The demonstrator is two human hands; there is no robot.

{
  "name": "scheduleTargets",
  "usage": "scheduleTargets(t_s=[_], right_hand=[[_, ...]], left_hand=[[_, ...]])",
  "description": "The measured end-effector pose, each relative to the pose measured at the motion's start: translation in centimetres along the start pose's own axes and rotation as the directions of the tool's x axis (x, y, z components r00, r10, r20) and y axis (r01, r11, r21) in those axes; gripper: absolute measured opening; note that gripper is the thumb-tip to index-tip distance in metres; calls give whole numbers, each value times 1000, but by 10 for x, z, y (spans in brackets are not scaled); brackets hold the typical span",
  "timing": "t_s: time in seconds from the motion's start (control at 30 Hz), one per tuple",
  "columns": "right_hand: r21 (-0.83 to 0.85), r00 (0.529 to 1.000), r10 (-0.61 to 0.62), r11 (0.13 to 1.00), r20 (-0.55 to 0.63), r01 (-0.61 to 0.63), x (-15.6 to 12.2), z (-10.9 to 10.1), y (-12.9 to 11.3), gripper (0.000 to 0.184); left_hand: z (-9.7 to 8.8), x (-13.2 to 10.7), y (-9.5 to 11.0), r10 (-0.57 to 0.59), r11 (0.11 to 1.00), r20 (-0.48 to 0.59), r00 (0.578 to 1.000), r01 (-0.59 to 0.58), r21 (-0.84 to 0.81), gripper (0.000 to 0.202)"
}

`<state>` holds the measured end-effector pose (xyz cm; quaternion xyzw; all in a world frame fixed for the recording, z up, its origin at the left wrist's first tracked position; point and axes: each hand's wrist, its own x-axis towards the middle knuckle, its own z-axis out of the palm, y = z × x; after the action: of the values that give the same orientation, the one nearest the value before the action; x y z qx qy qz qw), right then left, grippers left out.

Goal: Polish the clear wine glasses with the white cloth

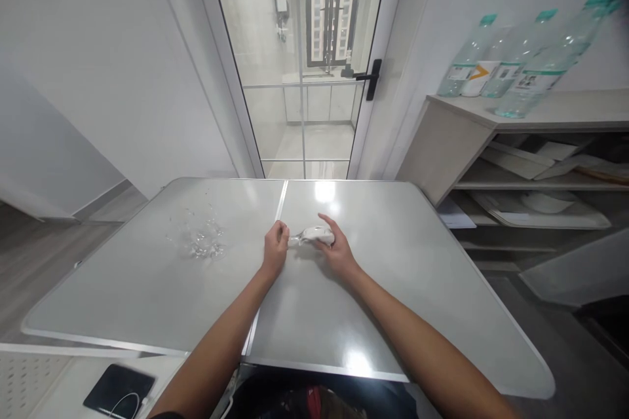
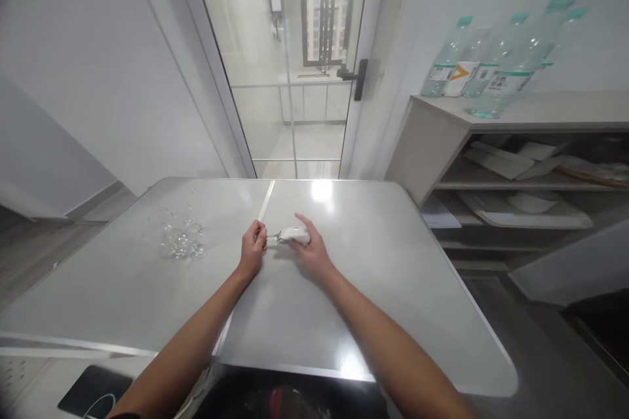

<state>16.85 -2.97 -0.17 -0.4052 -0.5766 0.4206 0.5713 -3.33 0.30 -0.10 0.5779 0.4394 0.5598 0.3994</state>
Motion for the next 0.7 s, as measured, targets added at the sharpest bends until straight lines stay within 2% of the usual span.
scheduleTargets(t_s=[0.07,0.1,0.17,0.3,0.4,0.43,0.5,0.57,0.63,0.7], right_hand=[[154,990,139,979,-31,-133,0,3,-4,75],[187,985,172,968,-19,-165,-1,4,-5,78],[172,988,153,973,3,-151,-1,6,-8,84],[-55,1000,-21,998,19,22,-4,4,-4,83],[-297,979,-191,932,77,206,-3,-1,7,76],[-370,953,-269,879,137,301,-2,-3,11,73],[-469,866,-399,729,300,498,1,-9,18,71],[-506,785,-456,600,420,619,3,-12,22,75],[-510,769,-463,576,441,639,3,-13,23,76],[-471,823,-432,677,368,566,1,-10,20,69]], left_hand=[[0,-4,4,129,983,11,992,-129,127,30],[0,-5,4,162,973,3,987,-160,166,30],[1,-7,3,171,969,-33,985,-162,185,30],[5,-6,-5,40,998,-33,999,-38,41,31],[7,-4,-8,-109,983,-6,994,107,-147,33],[7,-2,-8,-153,969,7,988,152,-194,33],[7,0,-8,-220,941,33,975,221,-255,34],[6,2,-8,-255,927,43,966,257,-275,35],[4,3,-7,-265,927,43,963,267,-264,34],[3,3,-6,-248,943,33,968,249,-223,33]])
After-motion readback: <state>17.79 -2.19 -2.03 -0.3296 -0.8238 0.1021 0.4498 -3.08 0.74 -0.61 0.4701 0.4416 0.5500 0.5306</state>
